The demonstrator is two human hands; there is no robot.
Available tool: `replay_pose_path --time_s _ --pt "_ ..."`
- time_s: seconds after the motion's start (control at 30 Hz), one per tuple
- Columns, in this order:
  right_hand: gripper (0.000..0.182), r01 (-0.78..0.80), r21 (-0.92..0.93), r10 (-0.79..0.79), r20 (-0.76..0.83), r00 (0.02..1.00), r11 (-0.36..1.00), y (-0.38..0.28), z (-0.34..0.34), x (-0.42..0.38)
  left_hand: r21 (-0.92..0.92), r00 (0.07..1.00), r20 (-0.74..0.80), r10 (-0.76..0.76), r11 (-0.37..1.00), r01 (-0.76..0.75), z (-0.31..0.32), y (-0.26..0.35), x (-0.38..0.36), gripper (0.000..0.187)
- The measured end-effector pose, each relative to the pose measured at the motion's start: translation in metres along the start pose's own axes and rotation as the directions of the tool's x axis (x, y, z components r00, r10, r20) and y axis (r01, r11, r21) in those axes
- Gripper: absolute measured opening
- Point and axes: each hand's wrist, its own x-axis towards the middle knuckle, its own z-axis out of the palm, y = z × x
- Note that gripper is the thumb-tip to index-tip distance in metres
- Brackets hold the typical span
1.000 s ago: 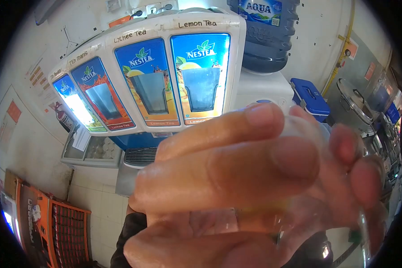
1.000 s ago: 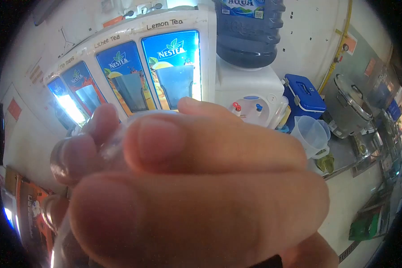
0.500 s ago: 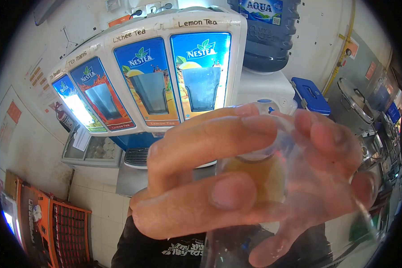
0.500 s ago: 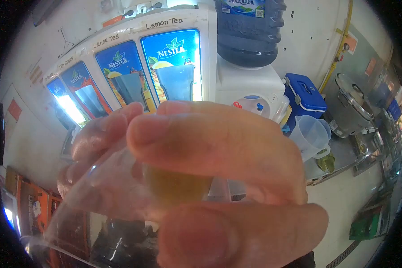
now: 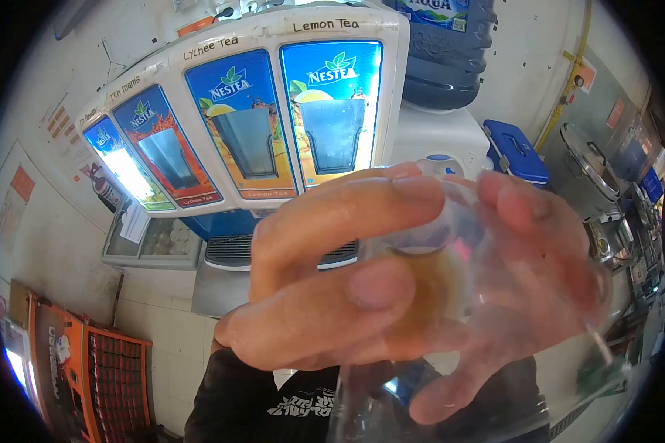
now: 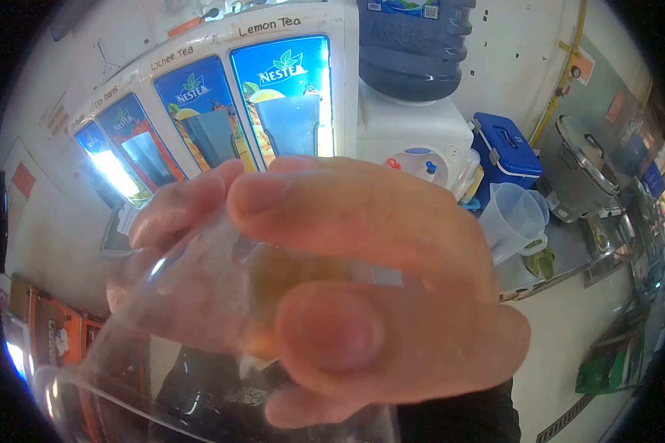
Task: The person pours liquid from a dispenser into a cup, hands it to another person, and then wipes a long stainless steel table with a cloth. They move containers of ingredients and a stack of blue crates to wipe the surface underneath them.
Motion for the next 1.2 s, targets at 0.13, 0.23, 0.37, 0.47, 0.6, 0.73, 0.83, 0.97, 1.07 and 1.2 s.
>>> replay_pose_path --time_s 0.13,0.23,0.37,0.47,0.6,0.73,0.83,0.97,1.07,1.2 --pt "0.051 0.036 -0.068 -0.033 0.047 0.998 0.997 0.004 -0.004 -0.005 -0.091 0.998 0.054 0.009 0.996 -0.004 -0.004 -0.01 -0.006 0.049" --pt "0.048 0.031 -0.09 -0.029 0.017 0.999 0.996 0.005 -0.003 -0.004 -0.14 0.997 0.074 -0.004 0.99 0.014 -0.005 -0.012 -0.01 0.051" --pt "0.045 0.006 -0.131 -0.016 -0.08 0.997 0.991 0.003 0.001 0.0 -0.137 0.998 0.066 -0.008 0.99 0.017 -0.004 -0.016 -0.015 0.055" --pt "0.046 0.016 -0.178 -0.04 -0.127 0.991 0.984 0.002 -0.001 0.002 0.001 1.0 0.029 -0.008 1.0 0.008 -0.001 -0.011 -0.01 0.06" --pt "0.056 0.197 -0.26 -0.195 0.034 0.98 0.945 0.008 -0.018 0.0 0.184 1.0 -0.02 -0.016 0.983 0.02 0.001 0.0 -0.005 0.069" --pt "0.067 0.559 -0.565 -0.543 0.218 0.811 0.608 0.015 -0.038 0.004 0.267 0.999 -0.047 -0.025 0.963 0.037 0.004 0.012 0.0 0.078" --pt "0.076 0.665 -0.719 -0.675 0.593 0.439 -0.199 0.021 -0.06 0.019 0.33 0.993 -0.115 -0.005 0.943 0.043 0.014 0.019 0.003 0.078" --pt "0.089 0.511 -0.567 -0.554 0.809 0.198 -0.645 0.033 -0.076 0.04 0.032 0.981 -0.042 -0.191 0.981 0.192 0.002 -0.008 -0.017 0.079" --pt "0.096 0.425 -0.664 -0.601 0.744 0.292 -0.615 0.034 -0.096 0.048 0.206 0.997 -0.03 0.07 0.977 -0.062 0.001 -0.025 -0.026 0.079" --pt "0.094 0.433 -0.768 -0.681 0.63 0.374 -0.472 0.05 -0.153 0.067 0.191 0.95 -0.016 -0.313 0.931 0.31 0.006 -0.04 -0.076 0.081"
